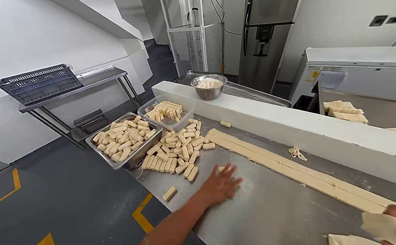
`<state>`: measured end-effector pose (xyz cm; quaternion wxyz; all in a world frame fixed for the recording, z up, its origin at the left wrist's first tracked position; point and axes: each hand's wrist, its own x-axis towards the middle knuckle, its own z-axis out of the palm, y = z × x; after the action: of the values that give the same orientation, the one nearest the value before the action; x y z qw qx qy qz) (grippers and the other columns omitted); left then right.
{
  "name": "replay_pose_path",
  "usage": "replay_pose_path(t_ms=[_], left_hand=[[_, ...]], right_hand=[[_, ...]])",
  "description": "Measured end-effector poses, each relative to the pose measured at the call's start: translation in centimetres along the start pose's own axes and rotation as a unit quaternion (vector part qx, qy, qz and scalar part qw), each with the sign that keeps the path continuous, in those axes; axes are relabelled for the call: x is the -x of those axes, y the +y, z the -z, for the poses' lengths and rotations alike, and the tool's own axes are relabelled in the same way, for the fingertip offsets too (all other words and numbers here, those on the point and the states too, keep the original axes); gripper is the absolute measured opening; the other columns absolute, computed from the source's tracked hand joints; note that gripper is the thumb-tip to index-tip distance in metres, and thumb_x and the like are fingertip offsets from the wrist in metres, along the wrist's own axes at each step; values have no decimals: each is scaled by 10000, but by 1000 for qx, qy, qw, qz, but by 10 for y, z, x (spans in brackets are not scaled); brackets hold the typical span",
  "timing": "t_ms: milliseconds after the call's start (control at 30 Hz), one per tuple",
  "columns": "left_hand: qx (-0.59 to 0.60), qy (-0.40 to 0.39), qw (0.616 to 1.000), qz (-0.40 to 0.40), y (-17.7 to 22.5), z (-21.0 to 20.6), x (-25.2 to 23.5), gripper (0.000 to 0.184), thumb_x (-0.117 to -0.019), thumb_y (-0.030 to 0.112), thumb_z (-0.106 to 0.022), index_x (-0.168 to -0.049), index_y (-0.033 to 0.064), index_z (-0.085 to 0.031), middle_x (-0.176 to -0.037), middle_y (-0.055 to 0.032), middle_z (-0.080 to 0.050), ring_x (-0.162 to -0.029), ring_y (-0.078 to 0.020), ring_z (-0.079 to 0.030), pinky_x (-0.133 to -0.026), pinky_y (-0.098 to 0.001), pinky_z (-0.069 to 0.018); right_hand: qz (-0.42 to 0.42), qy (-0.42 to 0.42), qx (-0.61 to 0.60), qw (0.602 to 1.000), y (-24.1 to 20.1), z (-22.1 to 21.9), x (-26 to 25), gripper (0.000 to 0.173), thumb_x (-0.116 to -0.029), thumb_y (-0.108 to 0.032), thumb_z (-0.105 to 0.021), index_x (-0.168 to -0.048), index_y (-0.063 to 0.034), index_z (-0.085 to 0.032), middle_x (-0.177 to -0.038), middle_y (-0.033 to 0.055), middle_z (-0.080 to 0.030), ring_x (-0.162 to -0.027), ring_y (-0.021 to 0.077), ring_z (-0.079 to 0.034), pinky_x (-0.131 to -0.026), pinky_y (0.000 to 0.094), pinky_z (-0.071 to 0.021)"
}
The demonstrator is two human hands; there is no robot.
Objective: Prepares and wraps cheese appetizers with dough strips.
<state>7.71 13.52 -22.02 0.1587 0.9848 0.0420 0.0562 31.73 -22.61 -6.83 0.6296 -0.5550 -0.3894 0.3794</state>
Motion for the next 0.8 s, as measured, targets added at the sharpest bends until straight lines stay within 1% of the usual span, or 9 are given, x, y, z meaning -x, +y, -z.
replay_pose_path(t_ms=[167,233,267,333,400,500,600,700,800], left_hand=[[62,-12,986,156,-18,22,-45,394,-1033,110,-544,-1421,88,-605,-1358,-203,-620,-1323,-373,-543,-1134,-496,-412],[117,1,965,236,-4,24,-46,428,-1034,95,-527,-1452,10,-546,-1330,-235,-628,-1293,-372,-570,-1135,-482,-414],[200,23,937,287,7,30,-42,476,-1028,115,-551,-1488,7,-496,-1342,-223,-627,-1300,-339,-572,-1155,-464,-398],[424,94,837,332,34,39,-23,369,-961,93,-663,-1305,-37,-624,-1183,-188,-689,-1106,-252,-664,-1021,-410,-514],[611,47,742,272,69,52,8,255,-956,37,-627,-1193,-56,-617,-1105,-114,-672,-971,-171,-662,-883,-363,-559],[729,-31,670,134,96,46,51,258,-929,64,-628,-1180,6,-641,-1352,-75,-634,-1111,-138,-668,-935,-334,-557],[727,8,668,161,109,46,72,225,-916,-10,-635,-1136,13,-677,-1282,-35,-674,-1027,-82,-686,-895,-291,-573],[675,68,694,242,113,49,86,200,-880,-54,-678,-1075,-15,-697,-998,-10,-743,-891,-71,-703,-849,-281,-585],[592,84,739,311,112,48,106,236,-852,-50,-730,-1087,-39,-711,-967,-64,-751,-876,-108,-716,-854,-307,-592]], right_hand=[[-72,-30,-2,997,14,-37,-15,179,-992,-121,-574,-1037,-270,-662,-857,-122,-733,-632,-23,-624,-537,164,-503],[-120,-49,16,991,25,-57,-24,207,-978,-46,-547,-1037,-189,-684,-858,-93,-751,-659,1,-662,-565,183,-533],[-131,-61,17,989,35,-67,-30,206,-970,-36,-556,-1022,-164,-708,-855,-80,-757,-684,14,-679,-598,198,-552],[-141,-79,11,987,57,-84,-42,177,-952,-14,-592,-995,-114,-731,-849,-60,-756,-755,42,-703,-709,244,-588],[-149,-95,24,984,71,-101,-54,133,-935,-10,-626,-972,-85,-729,-822,-55,-740,-743,41,-690,-714,249,-585],[-169,-124,101,973,75,-126,-71,71,-932,-60,-666,-977,-45,-718,-772,-29,-718,-679,48,-671,-667,259,-575],[-170,-167,184,954,74,-149,-82,116,-953,-133,-679,-988,-36,-731,-762,-4,-705,-665,54,-645,-659,273,-546],[-165,-241,245,925,75,-168,-92,167,-992,-156,-636,-1020,-18,-725,-773,36,-682,-676,90,-612,-672,313,-514],[-196,-336,282,877,85,-189,-107,198,-1014,-147,-607,-1058,17,-708,-840,105,-681,-746,164,-619,-735,390,-504]])
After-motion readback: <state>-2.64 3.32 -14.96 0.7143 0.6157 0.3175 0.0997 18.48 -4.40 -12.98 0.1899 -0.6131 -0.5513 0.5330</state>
